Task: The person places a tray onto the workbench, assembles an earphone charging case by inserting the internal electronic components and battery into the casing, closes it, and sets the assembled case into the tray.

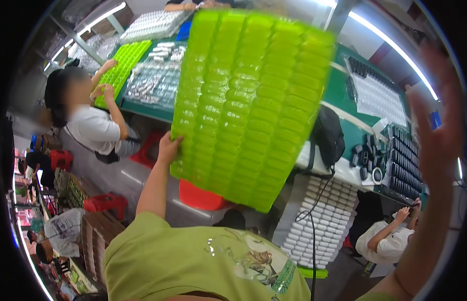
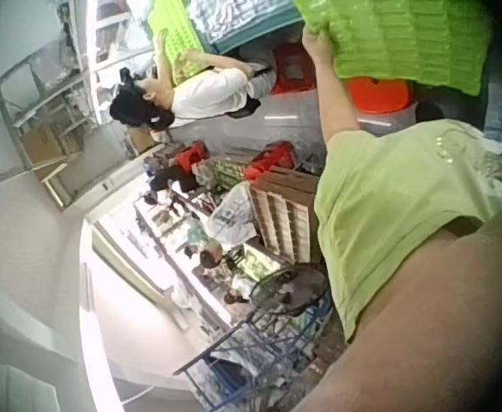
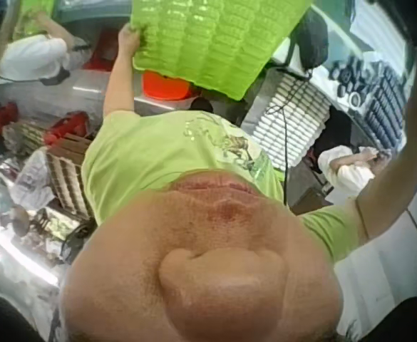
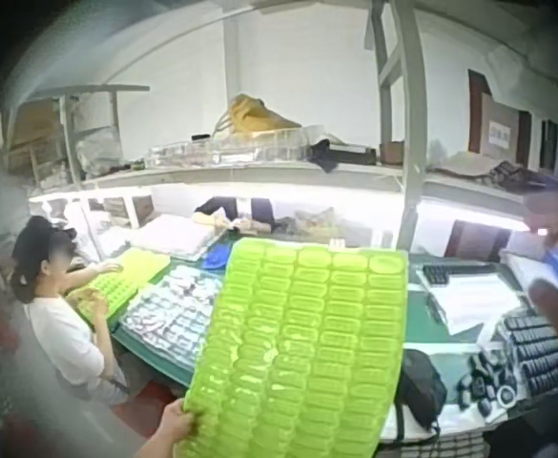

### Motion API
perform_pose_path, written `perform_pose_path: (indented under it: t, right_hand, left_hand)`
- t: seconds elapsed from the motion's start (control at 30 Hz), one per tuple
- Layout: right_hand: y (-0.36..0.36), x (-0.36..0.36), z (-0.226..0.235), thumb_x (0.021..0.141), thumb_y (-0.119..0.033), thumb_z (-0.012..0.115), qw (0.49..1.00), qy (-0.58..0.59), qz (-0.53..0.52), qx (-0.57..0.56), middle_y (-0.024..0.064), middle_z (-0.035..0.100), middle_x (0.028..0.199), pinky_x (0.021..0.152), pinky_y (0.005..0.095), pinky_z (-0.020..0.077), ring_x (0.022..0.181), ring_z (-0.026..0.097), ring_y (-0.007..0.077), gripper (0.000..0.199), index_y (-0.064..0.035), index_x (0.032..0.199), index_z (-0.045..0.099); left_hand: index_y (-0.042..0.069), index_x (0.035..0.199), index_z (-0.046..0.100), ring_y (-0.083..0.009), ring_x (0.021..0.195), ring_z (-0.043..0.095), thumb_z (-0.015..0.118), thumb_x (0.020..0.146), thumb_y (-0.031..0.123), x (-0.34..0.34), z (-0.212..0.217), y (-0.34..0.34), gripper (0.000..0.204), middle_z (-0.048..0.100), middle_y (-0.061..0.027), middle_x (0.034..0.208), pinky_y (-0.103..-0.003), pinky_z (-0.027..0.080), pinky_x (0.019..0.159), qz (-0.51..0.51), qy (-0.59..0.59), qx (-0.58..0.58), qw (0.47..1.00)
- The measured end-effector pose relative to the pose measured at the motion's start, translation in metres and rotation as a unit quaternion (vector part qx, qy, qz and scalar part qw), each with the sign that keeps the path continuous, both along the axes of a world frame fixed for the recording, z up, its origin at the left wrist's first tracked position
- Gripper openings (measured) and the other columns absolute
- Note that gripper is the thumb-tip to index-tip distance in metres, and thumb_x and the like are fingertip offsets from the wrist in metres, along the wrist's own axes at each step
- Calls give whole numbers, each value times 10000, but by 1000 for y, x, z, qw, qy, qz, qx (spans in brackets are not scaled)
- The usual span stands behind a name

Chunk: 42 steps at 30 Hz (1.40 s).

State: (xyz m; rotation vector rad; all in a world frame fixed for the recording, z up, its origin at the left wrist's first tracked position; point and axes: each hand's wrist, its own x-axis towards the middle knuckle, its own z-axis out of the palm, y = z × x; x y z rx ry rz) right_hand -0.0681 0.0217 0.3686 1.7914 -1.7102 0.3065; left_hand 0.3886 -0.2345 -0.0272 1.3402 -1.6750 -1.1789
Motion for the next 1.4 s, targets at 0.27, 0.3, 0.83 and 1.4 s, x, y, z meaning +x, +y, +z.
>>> perform_pose_path:
  t: [0.27, 0.3, 0.83, 1.4]
  right_hand:
    - [42, 18, -107, 873, -240, 632, 966, -240, -40, 82, 202, 480, 1312, 1018, 432, 365, 1207, 476, 357, 394, -36, 1190, 518]
    - [45, 13, -115, 873, -240, 632, 963, -248, -41, 92, 202, 480, 1312, 1018, 432, 365, 1207, 476, 357, 394, -36, 1190, 518]
    - [127, -4, -236, 901, -88, 596, 875, -432, -197, 93, 115, 491, 1333, 874, 291, 425, 974, 541, 159, 356, -22, 1238, 502]
    - [235, 95, -413, 885, -116, 619, 621, -667, -346, 223, 65, 616, 856, 691, 265, 475, 745, 573, 129, 182, -7, 1030, 604]
  left_hand:
    - [-3, 995, 678, -268, 793, 661, 695, 826, 371, -45, -57, -89, 410, 692, -166, 892, -379, 508, 737, -25, -131, 25, 991]
    - [-1, 991, 686, -313, 825, 664, 689, 817, 426, -50, -68, -112, 461, 692, -183, 909, -400, 508, 759, -44, -216, -33, 975]
    - [203, 1332, 497, -319, 1377, 315, 761, 731, 303, -142, -37, -55, 664, 376, -124, 1466, -582, 219, 1108, -343, -425, -317, 776]
    - [163, 1233, 612, -355, 1271, 449, 530, 878, 465, -199, -93, -57, 473, 426, -173, 1430, -452, 371, 1044, -167, -375, -396, 821]
